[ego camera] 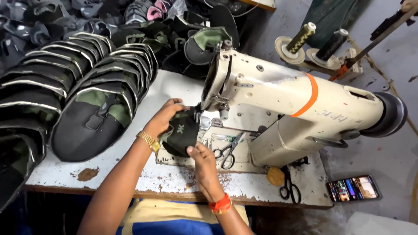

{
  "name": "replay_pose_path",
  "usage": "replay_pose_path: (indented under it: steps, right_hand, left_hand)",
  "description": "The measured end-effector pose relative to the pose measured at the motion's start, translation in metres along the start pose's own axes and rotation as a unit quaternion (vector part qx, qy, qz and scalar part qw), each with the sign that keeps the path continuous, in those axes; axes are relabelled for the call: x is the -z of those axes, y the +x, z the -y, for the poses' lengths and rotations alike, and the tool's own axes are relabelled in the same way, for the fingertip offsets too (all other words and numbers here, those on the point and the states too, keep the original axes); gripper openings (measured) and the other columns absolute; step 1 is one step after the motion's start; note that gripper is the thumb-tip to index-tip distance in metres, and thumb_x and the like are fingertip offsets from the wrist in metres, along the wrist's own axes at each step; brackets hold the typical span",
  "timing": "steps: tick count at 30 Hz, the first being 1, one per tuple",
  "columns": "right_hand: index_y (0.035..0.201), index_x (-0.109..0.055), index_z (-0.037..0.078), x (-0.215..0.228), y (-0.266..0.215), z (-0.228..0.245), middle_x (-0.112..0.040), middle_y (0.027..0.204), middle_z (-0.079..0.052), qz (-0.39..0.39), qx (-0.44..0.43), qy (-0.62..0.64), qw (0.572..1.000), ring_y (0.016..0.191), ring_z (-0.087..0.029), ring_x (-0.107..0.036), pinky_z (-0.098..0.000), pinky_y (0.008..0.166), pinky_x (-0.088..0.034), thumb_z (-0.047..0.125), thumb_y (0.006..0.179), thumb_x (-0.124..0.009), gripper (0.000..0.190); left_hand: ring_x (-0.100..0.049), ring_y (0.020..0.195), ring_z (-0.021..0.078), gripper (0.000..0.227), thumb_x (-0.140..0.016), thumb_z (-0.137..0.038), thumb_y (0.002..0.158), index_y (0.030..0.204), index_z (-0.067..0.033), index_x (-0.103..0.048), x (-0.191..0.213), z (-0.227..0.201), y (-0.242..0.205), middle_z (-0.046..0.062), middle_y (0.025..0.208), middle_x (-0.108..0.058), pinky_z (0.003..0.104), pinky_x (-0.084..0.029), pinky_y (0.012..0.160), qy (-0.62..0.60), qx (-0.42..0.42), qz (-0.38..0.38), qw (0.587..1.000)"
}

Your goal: The person handles and inspects shoe upper components at a workstation in a factory.

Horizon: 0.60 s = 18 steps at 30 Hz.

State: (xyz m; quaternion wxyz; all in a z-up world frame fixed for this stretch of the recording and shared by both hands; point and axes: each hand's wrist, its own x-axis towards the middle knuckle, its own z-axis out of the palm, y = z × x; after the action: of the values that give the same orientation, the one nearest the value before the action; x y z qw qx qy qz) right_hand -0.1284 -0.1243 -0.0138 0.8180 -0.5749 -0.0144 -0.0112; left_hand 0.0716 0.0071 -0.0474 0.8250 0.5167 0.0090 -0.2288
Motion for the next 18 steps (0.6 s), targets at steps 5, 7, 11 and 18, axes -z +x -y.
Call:
replay_pose_path:
  steps: [5, 7, 11, 18]
  right_hand:
    - [0.114, -0.070, -0.001, 0.000, 0.016, 0.012, -0.074, 0.110, -0.002, -0.009, 0.007, 0.075, 0.997, 0.102, -0.009, -0.063, -0.0278, 0.097, -0.047, 0.012, 0.101, -0.062, 0.020]
    - [0.114, -0.071, 0.001, -0.004, 0.018, 0.020, -0.075, 0.109, -0.002, -0.028, -0.016, 0.105, 0.994, 0.100, -0.009, -0.066, -0.0275, 0.095, -0.048, 0.015, 0.099, -0.061, 0.023]
    - [0.105, -0.073, 0.001, -0.004, 0.021, 0.027, -0.075, 0.098, -0.002, -0.041, -0.034, 0.049, 0.997, 0.087, -0.007, -0.065, -0.0255, 0.084, -0.050, 0.015, 0.098, -0.062, 0.019]
    - [0.077, -0.066, 0.006, 0.000, 0.030, 0.025, -0.054, 0.061, 0.006, -0.078, -0.003, -0.162, 0.984, 0.053, -0.002, -0.043, -0.0227, 0.048, -0.034, 0.019, 0.099, -0.065, 0.025]
  left_hand:
    - [-0.067, 0.084, 0.0224, 0.031, -0.070, -0.018, 0.106, 0.117, 0.0005, -0.047, 0.037, 0.039, 0.019, 0.014, 0.104, -0.063, 0.036, -0.058, 0.070, -0.134, -0.068, 0.081, 0.985]
    - [-0.067, 0.085, 0.0227, 0.032, -0.068, -0.025, 0.109, 0.119, -0.0015, -0.047, 0.012, 0.015, -0.033, 0.013, 0.104, -0.063, 0.037, -0.058, 0.072, -0.182, -0.086, 0.084, 0.976]
    - [-0.065, 0.107, 0.0188, 0.054, -0.059, -0.029, 0.096, 0.143, -0.0190, -0.036, -0.042, -0.006, -0.127, 0.009, 0.124, -0.062, 0.036, -0.056, 0.088, -0.126, -0.139, -0.032, 0.982]
    - [-0.060, 0.119, 0.0152, 0.049, -0.060, -0.006, 0.100, 0.146, -0.0034, -0.041, -0.057, 0.015, -0.132, 0.011, 0.133, -0.061, 0.031, -0.048, 0.102, 0.095, -0.283, -0.088, 0.950]
